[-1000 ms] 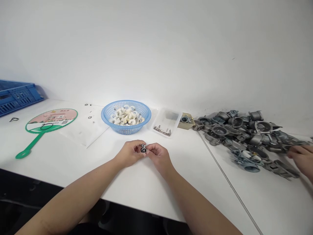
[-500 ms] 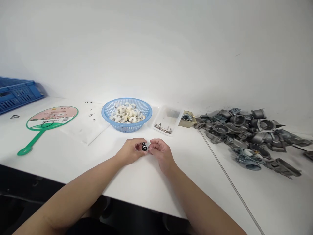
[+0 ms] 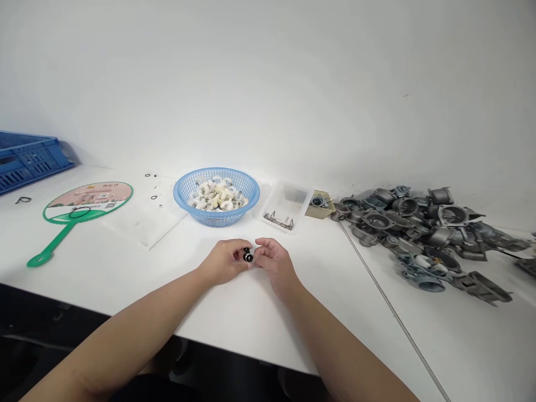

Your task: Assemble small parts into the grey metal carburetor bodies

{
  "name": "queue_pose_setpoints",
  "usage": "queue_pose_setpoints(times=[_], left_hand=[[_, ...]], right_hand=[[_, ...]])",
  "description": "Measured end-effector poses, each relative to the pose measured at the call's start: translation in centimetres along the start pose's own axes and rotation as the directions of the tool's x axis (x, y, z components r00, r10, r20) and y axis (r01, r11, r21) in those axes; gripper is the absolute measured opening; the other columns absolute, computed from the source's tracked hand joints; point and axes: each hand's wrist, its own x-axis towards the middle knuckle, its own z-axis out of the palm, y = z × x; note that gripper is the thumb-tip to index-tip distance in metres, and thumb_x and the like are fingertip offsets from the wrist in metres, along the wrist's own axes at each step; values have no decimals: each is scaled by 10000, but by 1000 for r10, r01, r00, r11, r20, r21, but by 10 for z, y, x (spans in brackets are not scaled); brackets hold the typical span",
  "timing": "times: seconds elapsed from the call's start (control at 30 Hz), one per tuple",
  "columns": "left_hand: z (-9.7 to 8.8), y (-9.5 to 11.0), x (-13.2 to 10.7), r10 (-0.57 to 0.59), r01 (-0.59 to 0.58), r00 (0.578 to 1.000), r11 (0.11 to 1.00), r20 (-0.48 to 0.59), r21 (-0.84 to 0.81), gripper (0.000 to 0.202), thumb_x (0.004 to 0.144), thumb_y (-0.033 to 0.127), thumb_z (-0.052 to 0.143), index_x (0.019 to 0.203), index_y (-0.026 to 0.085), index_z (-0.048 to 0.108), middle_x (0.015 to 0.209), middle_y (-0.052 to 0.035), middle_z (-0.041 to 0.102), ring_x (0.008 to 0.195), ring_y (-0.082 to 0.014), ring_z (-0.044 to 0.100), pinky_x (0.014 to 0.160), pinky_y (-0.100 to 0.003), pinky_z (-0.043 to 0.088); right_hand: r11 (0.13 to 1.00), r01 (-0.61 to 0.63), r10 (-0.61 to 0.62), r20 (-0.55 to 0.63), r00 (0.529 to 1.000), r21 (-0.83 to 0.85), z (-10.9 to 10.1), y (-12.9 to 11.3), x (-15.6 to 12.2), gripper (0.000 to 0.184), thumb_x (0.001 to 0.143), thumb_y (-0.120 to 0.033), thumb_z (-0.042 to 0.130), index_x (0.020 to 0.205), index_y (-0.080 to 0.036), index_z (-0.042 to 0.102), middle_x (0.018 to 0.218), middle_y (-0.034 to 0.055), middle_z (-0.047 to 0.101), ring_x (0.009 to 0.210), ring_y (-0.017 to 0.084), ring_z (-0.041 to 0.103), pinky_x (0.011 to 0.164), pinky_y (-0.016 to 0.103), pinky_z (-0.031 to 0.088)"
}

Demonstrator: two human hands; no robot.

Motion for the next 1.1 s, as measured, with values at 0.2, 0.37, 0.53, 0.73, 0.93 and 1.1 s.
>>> queue_pose_setpoints(times=[0.2, 0.37, 0.53, 0.73, 0.93, 1.1], left_hand=[[2, -1, 0, -46, 48, 998, 997, 33, -58, 241, 646, 231, 695, 861, 191, 595, 690, 22, 562, 604, -109, 474, 568, -231, 395], [2, -4, 0, -65, 76, 996, 981, 67, -176, 280, 660, 202, 678, 927, 179, 597, 683, 26, 529, 593, -96, 455, 552, -221, 382], [1, -3, 0, -63, 94, 990, 959, 125, -267, 261, 709, 164, 615, 970, 165, 605, 663, 33, 484, 583, -84, 429, 548, -215, 365], [-1, -4, 0, -78, 126, 984, 938, 159, -323, 269, 729, 161, 595, 997, 149, 616, 664, 21, 475, 582, -85, 421, 545, -214, 357], [0, -4, 1, -82, 115, 988, 954, 130, -275, 226, 711, 153, 615, 937, 150, 617, 653, 26, 495, 571, -79, 428, 545, -207, 365], [1, -3, 0, -82, 107, 991, 960, 107, -257, 189, 698, 165, 629, 886, 157, 615, 654, 22, 528, 569, -81, 446, 526, -199, 364]], right_hand=[[1000, -18, 18, 15, 1000, 24, 2, -6, -5, 305, 691, -277, 658, 970, -390, 609, 709, 22, 696, 614, 147, 654, 534, 363, 482], [999, -24, 25, -13, 1000, 27, 1, -8, -7, 297, 685, -306, 669, 967, -382, 619, 728, 26, 699, 625, 143, 660, 491, 339, 468], [1000, -9, 9, -10, 1000, 15, -1, -8, -8, 253, 682, -325, 661, 926, -378, 624, 768, 27, 711, 657, 145, 668, 465, 321, 457], [1000, -8, 8, -25, 1000, 27, -3, -5, -8, 203, 684, -292, 657, 869, -366, 616, 758, 33, 710, 639, 141, 655, 486, 338, 466], [998, -39, 41, -31, 999, 58, 4, -20, -9, 198, 693, -290, 637, 874, -361, 600, 729, 27, 697, 607, 131, 632, 521, 357, 460], [982, -135, 137, -2, 991, 132, 14, -35, -8, 234, 694, -286, 647, 907, -305, 550, 667, -15, 627, 560, 126, 577, 537, 339, 453]])
